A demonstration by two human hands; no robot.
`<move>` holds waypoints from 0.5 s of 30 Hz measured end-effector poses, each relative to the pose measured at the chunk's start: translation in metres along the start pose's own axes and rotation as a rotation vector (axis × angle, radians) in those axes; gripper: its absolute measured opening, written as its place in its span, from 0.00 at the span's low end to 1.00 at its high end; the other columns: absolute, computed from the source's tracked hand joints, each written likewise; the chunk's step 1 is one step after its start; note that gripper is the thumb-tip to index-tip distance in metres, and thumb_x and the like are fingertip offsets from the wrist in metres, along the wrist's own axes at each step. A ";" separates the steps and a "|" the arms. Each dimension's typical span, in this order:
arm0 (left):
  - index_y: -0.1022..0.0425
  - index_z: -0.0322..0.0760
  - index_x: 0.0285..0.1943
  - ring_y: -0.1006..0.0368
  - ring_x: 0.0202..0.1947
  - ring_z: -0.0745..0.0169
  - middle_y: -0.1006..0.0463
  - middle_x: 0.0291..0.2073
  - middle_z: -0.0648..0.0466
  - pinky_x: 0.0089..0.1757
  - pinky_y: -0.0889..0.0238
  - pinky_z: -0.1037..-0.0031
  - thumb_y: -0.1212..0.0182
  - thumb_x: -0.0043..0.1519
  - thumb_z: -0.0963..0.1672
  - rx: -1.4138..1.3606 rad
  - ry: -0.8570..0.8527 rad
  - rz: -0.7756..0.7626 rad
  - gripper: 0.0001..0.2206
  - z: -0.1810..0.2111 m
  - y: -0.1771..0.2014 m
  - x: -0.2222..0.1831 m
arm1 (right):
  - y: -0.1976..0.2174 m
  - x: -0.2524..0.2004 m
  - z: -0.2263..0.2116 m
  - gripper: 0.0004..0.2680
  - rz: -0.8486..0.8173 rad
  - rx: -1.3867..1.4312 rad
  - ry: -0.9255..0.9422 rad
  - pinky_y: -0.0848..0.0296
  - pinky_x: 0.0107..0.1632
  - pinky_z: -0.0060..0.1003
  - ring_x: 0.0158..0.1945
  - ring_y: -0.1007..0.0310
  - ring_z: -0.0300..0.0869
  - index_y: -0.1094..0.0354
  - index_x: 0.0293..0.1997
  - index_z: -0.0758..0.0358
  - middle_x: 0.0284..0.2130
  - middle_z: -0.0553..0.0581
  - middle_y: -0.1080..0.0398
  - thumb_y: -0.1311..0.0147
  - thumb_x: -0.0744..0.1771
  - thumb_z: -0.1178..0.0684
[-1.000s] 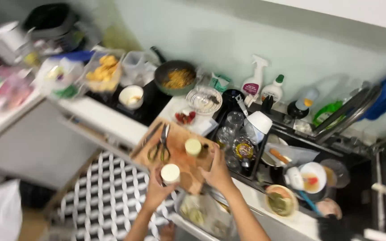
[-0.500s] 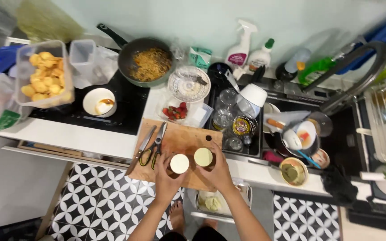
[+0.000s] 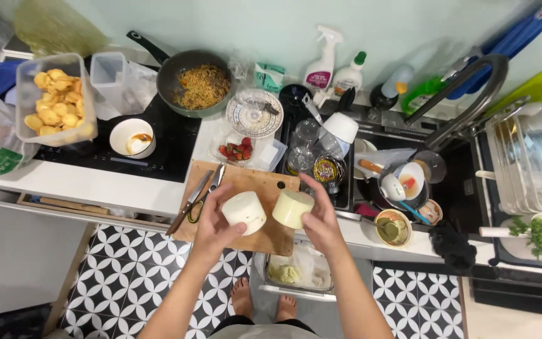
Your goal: Preparing a layered dessert by piping cream and sifting matcha powder into a glass.
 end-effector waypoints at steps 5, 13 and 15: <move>0.48 0.34 0.80 0.30 0.59 0.56 0.28 0.55 0.47 0.59 0.38 0.68 0.28 0.52 0.43 -0.175 0.006 -0.252 0.44 0.059 -0.046 0.011 | -0.021 0.000 -0.043 0.37 -0.122 0.131 0.029 0.29 0.62 0.45 0.60 0.28 0.50 0.54 0.77 0.66 0.56 0.64 0.29 0.33 0.62 0.48; 0.56 0.33 0.77 0.31 0.61 0.52 0.28 0.58 0.41 0.59 0.40 0.66 0.25 0.47 0.40 0.474 -0.030 -0.030 0.50 -0.018 0.000 0.006 | 0.024 0.001 0.029 0.42 -0.063 -0.568 0.116 0.32 0.64 0.43 0.60 0.29 0.48 0.60 0.76 0.61 0.53 0.61 0.31 0.28 0.58 0.59; 0.56 0.31 0.77 0.30 0.60 0.50 0.28 0.58 0.40 0.57 0.37 0.65 0.25 0.47 0.40 0.609 -0.044 0.066 0.49 -0.053 0.018 -0.003 | 0.027 -0.002 0.054 0.41 -0.020 -0.667 0.104 0.31 0.64 0.42 0.60 0.28 0.48 0.60 0.76 0.61 0.53 0.61 0.31 0.28 0.57 0.59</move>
Point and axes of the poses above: each hand's wrist, its own x-axis towards the middle knuckle, its own y-axis out of the back of the hand, z = x × y, the point moved 10 cm from there along x, towards the middle knuckle
